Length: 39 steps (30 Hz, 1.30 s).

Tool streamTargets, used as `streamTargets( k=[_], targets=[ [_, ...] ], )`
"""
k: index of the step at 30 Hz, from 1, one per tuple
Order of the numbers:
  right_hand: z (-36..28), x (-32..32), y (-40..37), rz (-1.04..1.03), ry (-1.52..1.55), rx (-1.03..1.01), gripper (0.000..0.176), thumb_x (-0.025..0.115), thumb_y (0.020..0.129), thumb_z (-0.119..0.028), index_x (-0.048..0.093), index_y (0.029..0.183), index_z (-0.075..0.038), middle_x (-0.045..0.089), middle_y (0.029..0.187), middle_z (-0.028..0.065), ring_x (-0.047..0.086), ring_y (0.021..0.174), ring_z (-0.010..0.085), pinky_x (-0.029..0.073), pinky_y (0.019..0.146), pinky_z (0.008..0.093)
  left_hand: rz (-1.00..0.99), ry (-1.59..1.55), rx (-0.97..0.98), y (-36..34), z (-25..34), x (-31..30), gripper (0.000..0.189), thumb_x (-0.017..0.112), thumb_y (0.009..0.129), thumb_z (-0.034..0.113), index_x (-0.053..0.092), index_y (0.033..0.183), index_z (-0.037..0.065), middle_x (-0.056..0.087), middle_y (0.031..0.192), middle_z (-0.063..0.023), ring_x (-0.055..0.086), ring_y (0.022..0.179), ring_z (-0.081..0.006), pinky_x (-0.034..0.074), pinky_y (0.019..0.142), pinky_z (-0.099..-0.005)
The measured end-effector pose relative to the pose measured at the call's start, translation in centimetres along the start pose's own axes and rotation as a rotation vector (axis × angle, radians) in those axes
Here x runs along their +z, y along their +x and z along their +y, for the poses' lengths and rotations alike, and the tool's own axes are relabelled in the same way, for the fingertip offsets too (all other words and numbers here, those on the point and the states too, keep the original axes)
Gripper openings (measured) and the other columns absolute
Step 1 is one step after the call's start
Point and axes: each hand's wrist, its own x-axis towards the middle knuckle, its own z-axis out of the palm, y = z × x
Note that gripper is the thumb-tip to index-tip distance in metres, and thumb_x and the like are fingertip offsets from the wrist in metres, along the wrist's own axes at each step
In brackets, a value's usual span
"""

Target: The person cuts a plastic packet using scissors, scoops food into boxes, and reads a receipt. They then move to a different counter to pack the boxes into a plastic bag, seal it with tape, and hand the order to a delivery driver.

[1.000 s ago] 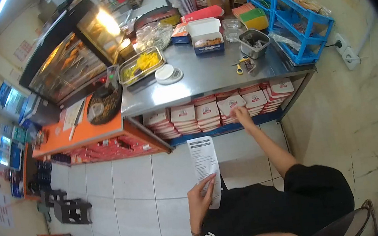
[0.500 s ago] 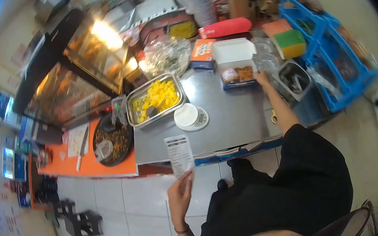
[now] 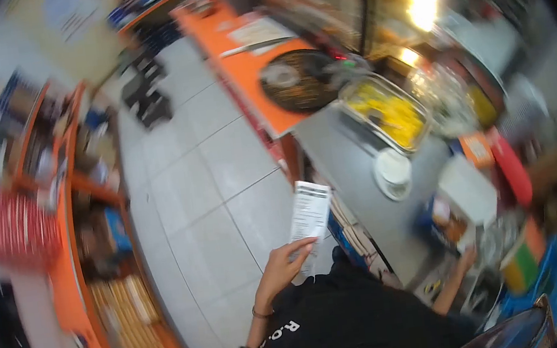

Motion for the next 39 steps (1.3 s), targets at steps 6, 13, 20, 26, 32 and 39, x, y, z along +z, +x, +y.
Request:
streamTargets(
  k=[6, 13, 20, 26, 32, 39],
  targets=[
    [-11.3, 2.2, -10.4, -0.03, -0.124, -0.393, 0.048, 0.047, 0.091, -0.027, 0.05, 0.129, 0.004, 0.051, 0.13, 0.0205, 0.05, 0.115, 0.0323, 0.038, 0.098, 0.0399, 0.0, -0.024, 0.152, -8.6, -8.0, -7.9, 0.028, 0.058, 0.093, 0.026, 0.066, 0.116, 0.012, 0.069, 0.103, -0.0125, 0.065, 0.093, -0.0172, 0.049, 0.081, -0.0292],
    [-21.9, 12.3, -41.8, -0.58, -0.013, -0.827, 0.048, 0.047, 0.091, -0.026, 0.05, 0.128, 0.004, 0.05, 0.13, 0.0199, 0.05, 0.113, 0.0319, 0.038, 0.097, 0.0398, 0.488, -0.078, -0.063, -30.1, -19.8, -28.7, 0.03, 0.059, 0.092, 0.027, 0.065, 0.118, 0.014, 0.067, 0.11, -0.0137, 0.064, 0.097, -0.0193, 0.049, 0.086, -0.0318],
    [-27.1, 22.0, -78.8, -1.436, 0.134, -1.364, 0.048, 0.048, 0.091, -0.026, 0.051, 0.127, 0.005, 0.05, 0.13, 0.0193, 0.05, 0.112, 0.0316, 0.039, 0.096, 0.0398, 1.272, -0.064, -0.234, -47.3, -25.2, -40.4, 0.031, 0.06, 0.091, 0.019, 0.062, 0.12, 0.01, 0.067, 0.111, -0.0145, 0.064, 0.1, -0.0195, 0.048, 0.088, -0.0314],
    [-30.6, 18.5, -123.7, -2.135, 0.348, -0.998, 0.042, 0.045, 0.092, -0.022, 0.054, 0.12, 0.008, 0.057, 0.115, 0.0187, 0.054, 0.107, 0.0266, 0.043, 0.09, 0.0357, 1.8, -0.085, -0.369, -55.2, -31.2, -47.9, 0.038, 0.064, 0.085, 0.008, 0.059, 0.123, 0.008, 0.063, 0.116, -0.0188, 0.062, 0.107, -0.0294, 0.046, 0.091, -0.0337],
    [-23.4, 3.6, -158.2, -2.634, 0.358, -0.784, 0.038, 0.044, 0.093, -0.018, 0.054, 0.122, 0.004, 0.059, 0.109, 0.0088, 0.057, 0.093, 0.0168, 0.045, 0.083, 0.0297, 2.134, -0.159, -0.592, -62.2, -31.5, -53.9, 0.042, 0.064, 0.086, 0.007, 0.056, 0.127, 0.007, 0.062, 0.116, -0.0204, 0.061, 0.104, -0.0259, 0.048, 0.088, -0.0339],
    [-14.2, -12.2, -174.9, -3.095, 0.044, -0.231, 0.036, 0.047, 0.094, -0.018, 0.051, 0.124, 0.001, 0.058, 0.112, 0.0116, 0.051, 0.105, 0.0188, 0.039, 0.094, 0.0336, 2.383, -0.243, -0.602, -69.6, -36.3, -58.0, 0.044, 0.061, 0.086, 0.003, 0.054, 0.13, 0.005, 0.06, 0.119, -0.0179, 0.059, 0.108, -0.0241, 0.046, 0.091, -0.0324]
  ],
)
